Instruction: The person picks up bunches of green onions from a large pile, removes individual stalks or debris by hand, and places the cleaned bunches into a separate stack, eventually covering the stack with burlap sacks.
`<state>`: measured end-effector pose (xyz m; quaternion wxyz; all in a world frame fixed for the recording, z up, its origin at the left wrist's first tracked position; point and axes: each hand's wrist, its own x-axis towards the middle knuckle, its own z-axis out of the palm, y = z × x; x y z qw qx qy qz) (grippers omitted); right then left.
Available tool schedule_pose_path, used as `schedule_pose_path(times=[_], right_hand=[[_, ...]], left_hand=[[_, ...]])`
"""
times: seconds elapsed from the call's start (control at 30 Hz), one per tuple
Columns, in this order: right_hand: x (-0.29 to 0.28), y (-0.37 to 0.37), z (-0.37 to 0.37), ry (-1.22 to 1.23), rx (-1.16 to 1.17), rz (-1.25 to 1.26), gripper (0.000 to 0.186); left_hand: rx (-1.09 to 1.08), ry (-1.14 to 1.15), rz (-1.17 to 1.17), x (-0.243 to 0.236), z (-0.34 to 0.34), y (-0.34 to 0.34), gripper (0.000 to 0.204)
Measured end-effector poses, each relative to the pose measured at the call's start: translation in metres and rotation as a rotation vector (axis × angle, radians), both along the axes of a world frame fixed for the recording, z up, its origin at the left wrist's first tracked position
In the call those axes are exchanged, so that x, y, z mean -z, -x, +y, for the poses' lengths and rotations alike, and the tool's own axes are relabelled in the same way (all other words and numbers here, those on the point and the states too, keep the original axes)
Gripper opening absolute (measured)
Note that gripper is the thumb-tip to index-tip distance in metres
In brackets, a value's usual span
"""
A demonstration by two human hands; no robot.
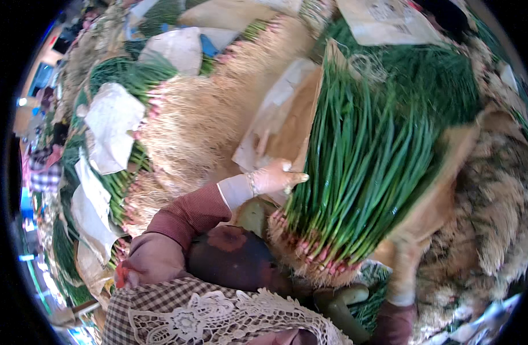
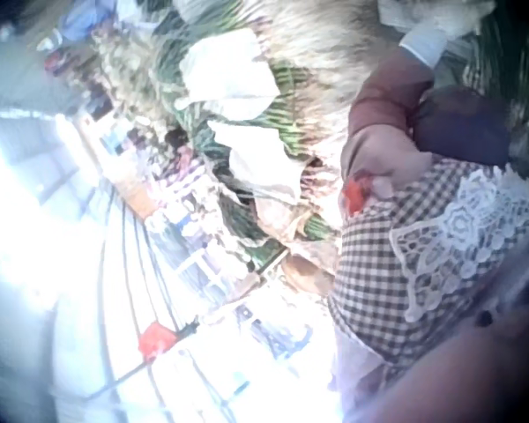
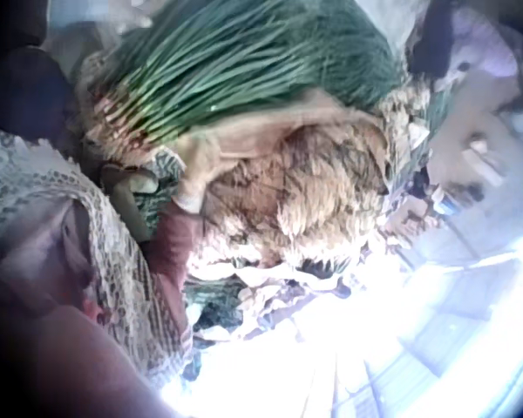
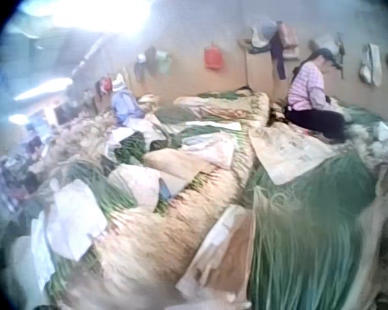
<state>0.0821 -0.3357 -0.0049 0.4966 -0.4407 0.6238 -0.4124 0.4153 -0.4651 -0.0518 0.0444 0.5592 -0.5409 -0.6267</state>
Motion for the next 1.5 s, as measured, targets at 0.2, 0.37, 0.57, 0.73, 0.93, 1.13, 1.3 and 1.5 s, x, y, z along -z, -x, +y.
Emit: schedule_pose_path(times=[0.2,0.37,0.57,0.73,0.93,1.13,1.3,1.5], right_hand=[[0.034,-0.088,-0.047,0.094,-0.167,0.036,0.037],[0.023,-0.089,-0.069,-0.318,-0.25,0.377,0.055],[0.063,-0.089,-0.086,-0.453,-0.165,0.499,0.059],[0.085,-0.091,-0.071,-0.187,0.053,0.645,0.053],[0.112,-0.078,-0.054,-0.146,0.19,0.295,0.041],[0.03,-0.118,-0.055,0.048,0.274,0.175,0.029],[0.027,-0.109,-0.052,0.124,0.538,0.064,0.048],[-0.007,-0.091,-0.064,0.207,0.573,0.06,0.079]], left_hand=[[0.351,0.183,0.196,-0.002,0.028,0.074,0.038],[0.37,0.862,0.417,0.014,0.047,0.108,0.025],[0.743,0.605,0.043,0.008,0.034,0.118,0.025],[0.809,0.377,0.285,-0.018,0.011,0.073,0.026],[0.366,0.996,-0.21,-0.049,-0.112,-0.096,0.02],[-0.074,0.864,-1.099,-0.109,-0.227,-0.27,0.031],[0.06,0.948,-1.424,-0.074,-0.263,-0.303,0.047],[0.369,0.793,-1.447,-0.06,-0.29,-0.29,0.053]])
